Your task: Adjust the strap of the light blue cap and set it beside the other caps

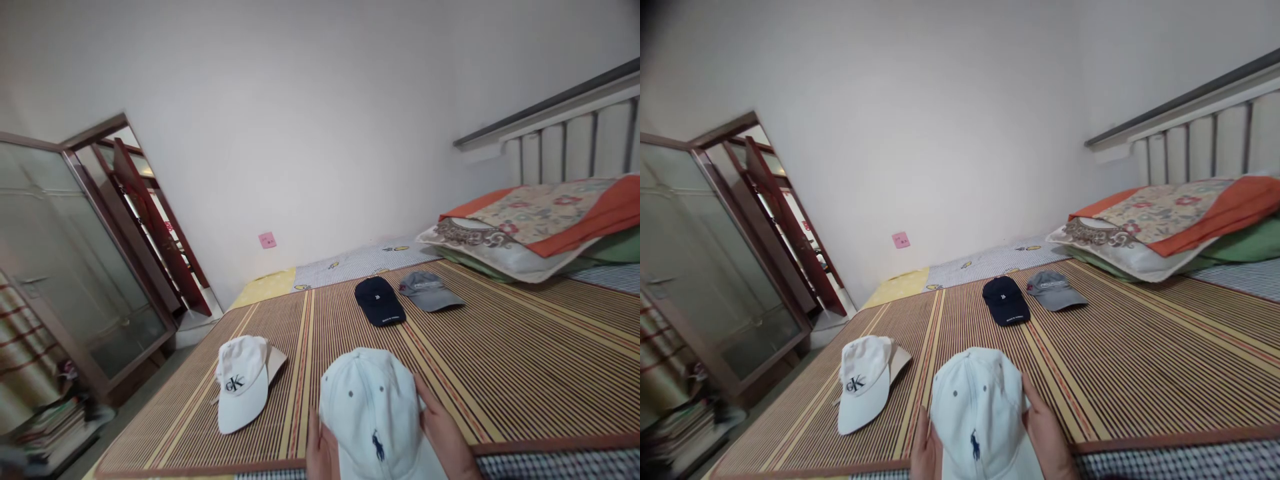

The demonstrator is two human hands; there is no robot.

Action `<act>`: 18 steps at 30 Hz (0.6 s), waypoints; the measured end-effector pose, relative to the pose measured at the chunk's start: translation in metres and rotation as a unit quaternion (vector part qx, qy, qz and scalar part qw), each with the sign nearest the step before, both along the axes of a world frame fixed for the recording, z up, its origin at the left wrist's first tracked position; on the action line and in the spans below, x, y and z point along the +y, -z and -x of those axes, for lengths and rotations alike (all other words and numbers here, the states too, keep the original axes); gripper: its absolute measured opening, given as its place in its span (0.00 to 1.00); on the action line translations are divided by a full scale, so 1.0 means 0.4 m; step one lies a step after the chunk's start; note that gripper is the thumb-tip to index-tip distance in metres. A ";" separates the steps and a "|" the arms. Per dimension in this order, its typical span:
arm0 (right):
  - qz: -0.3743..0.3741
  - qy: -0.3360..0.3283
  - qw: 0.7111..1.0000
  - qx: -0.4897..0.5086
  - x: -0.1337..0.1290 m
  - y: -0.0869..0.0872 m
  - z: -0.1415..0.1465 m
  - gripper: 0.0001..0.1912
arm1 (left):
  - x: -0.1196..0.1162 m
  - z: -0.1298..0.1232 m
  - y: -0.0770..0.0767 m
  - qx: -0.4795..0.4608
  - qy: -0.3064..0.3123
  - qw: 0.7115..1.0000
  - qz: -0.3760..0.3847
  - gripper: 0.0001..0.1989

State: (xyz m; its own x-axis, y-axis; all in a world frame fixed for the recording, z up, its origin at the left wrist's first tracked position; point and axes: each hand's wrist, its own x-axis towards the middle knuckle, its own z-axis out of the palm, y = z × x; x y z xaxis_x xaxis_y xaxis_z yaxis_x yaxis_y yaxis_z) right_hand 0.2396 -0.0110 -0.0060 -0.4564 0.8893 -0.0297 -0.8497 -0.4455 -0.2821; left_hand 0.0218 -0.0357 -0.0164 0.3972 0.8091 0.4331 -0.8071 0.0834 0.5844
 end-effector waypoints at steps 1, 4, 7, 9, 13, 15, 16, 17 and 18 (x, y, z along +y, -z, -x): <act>0.004 0.015 1.000 0.006 0.004 0.007 -0.004 0.30 | 0.000 -0.004 0.000 0.005 -0.002 1.000 0.016 0.30; 0.018 0.063 0.998 0.019 0.015 0.017 -0.013 0.28 | -0.010 -0.016 0.013 0.053 -0.051 0.993 0.095 0.37; 0.022 0.062 0.998 0.012 0.020 0.014 -0.013 0.28 | -0.027 -0.023 0.037 0.112 -0.121 0.977 0.138 0.30; 0.022 0.024 0.999 -0.006 0.022 0.007 -0.010 0.31 | -0.030 -0.024 0.053 0.128 -0.155 0.970 0.137 0.24; 0.026 -0.032 0.999 -0.031 0.020 -0.007 -0.003 0.31 | -0.008 -0.017 0.069 0.157 -0.199 0.958 0.134 0.20; 0.029 -0.042 0.998 -0.034 0.016 -0.011 0.001 0.29 | 0.005 -0.013 0.065 0.197 -0.224 0.946 0.129 0.21; 0.029 -0.048 0.998 -0.035 0.014 -0.013 0.003 0.29 | 0.010 -0.011 0.061 0.223 -0.242 0.936 0.123 0.22; 0.025 -0.050 0.998 -0.034 0.013 -0.014 0.004 0.29 | 0.012 -0.010 0.056 0.245 -0.260 0.927 0.114 0.22; 0.018 -0.049 0.998 -0.033 0.012 -0.015 0.004 0.30 | 0.012 -0.009 0.049 0.256 -0.270 0.922 0.105 0.22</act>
State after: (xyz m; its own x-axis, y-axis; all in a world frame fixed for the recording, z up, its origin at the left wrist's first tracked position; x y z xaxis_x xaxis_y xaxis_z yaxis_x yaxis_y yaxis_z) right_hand 0.2379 -0.0061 -0.0001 -0.5378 0.8378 -0.0940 -0.7812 -0.5372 -0.3181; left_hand 0.0255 -0.0309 -0.0362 0.0204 0.9935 0.1121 -0.3865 -0.0955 0.9173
